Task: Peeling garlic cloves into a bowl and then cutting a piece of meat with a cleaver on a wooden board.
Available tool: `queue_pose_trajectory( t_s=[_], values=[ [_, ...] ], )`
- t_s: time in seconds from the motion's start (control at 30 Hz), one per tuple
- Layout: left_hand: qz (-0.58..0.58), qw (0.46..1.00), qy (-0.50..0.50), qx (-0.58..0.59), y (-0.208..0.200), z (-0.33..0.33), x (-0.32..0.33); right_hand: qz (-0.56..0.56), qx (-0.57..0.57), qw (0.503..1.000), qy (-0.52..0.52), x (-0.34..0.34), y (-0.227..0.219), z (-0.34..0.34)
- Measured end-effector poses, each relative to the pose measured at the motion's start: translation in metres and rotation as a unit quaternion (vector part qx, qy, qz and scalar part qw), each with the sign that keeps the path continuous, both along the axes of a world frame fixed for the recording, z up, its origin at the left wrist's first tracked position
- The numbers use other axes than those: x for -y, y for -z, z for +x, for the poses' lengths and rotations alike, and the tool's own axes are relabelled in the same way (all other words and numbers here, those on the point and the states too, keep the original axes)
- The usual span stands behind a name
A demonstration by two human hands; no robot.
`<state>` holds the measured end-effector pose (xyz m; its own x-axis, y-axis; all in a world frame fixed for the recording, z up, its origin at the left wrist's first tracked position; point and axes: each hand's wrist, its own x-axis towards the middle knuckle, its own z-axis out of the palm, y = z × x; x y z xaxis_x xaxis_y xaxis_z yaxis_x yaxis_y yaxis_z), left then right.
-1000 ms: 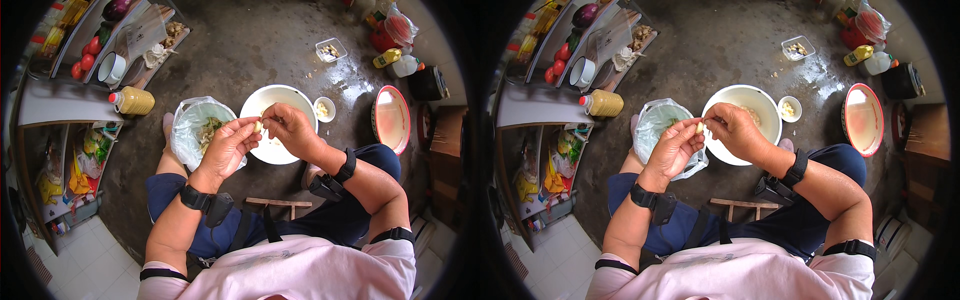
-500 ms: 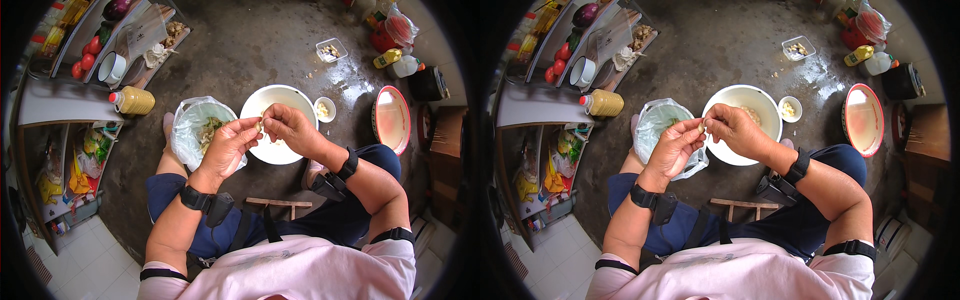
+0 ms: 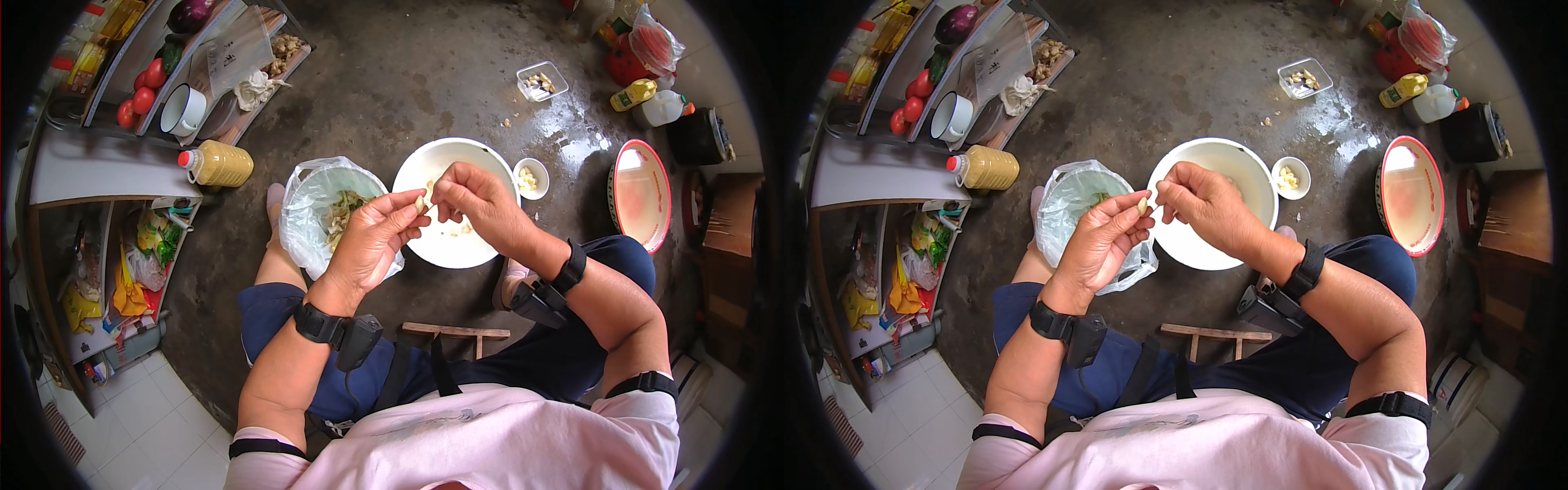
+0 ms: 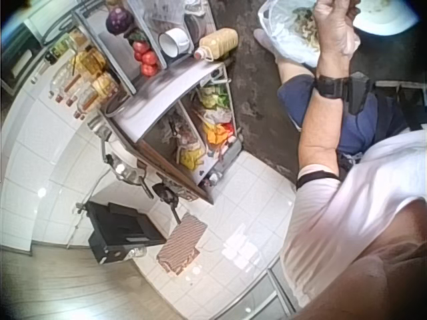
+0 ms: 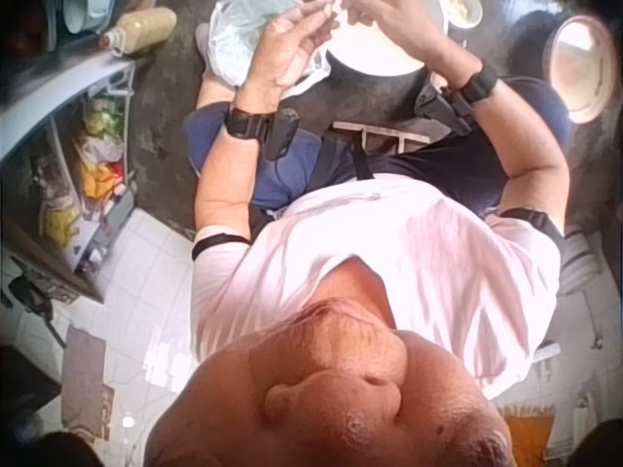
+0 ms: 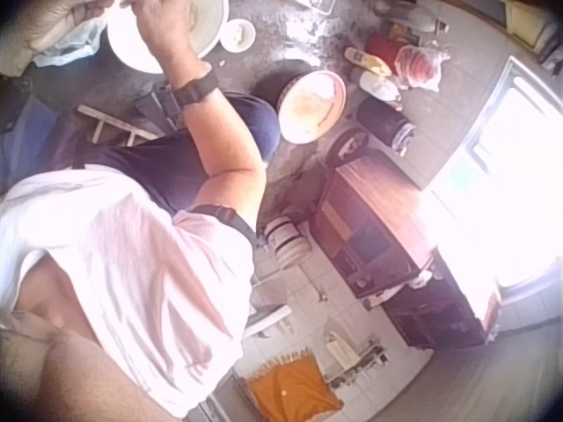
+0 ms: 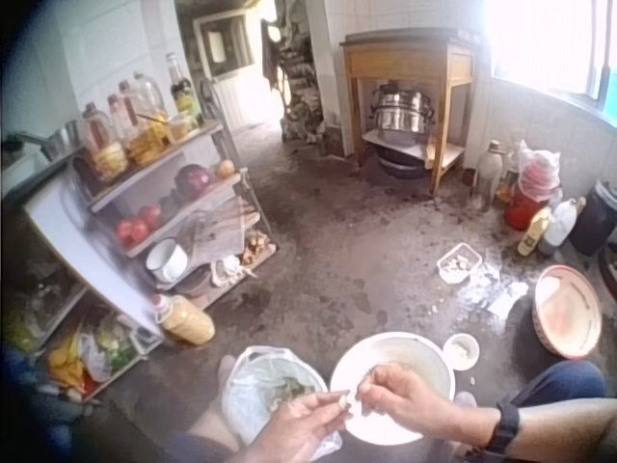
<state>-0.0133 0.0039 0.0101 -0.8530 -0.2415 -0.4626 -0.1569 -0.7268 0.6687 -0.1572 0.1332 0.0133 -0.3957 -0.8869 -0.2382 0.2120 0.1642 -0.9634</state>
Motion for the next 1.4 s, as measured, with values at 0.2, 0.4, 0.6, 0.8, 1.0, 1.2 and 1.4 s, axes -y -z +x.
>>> queue_pose_trajectory(
  t_s=[0.2, 0.4, 0.6, 0.8, 1.0, 1.2, 1.4],
  values=[
    [-0.010, 1.000, 0.004, -0.010, -0.002, 0.000, 0.000, -0.041, -0.028, 0.999, 0.004, 0.003, 0.001, 0.008],
    [-0.007, 1.000, 0.023, -0.016, -0.001, 0.001, 0.001, -0.057, -0.112, 0.992, -0.007, 0.003, 0.006, 0.013],
    [-0.018, 1.000, -0.015, -0.020, 0.004, 0.002, 0.001, -0.022, -0.058, 0.998, 0.005, 0.001, 0.006, 0.007],
    [-0.061, 0.997, -0.024, -0.033, 0.004, 0.002, 0.001, -0.041, 0.016, 0.999, 0.013, 0.002, 0.006, 0.006],
    [-0.129, 0.990, -0.034, -0.037, 0.004, 0.001, -0.003, -0.004, 0.034, 0.999, -0.012, 0.003, 0.001, 0.009],
    [-0.189, 0.981, -0.010, -0.041, 0.004, 0.000, -0.006, -0.008, -0.036, 0.999, -0.012, 0.004, 0.006, 0.017],
    [-0.146, 0.989, 0.001, -0.017, 0.007, 0.003, -0.003, 0.012, -0.033, 0.999, -0.012, 0.003, 0.005, 0.013]
  ],
)
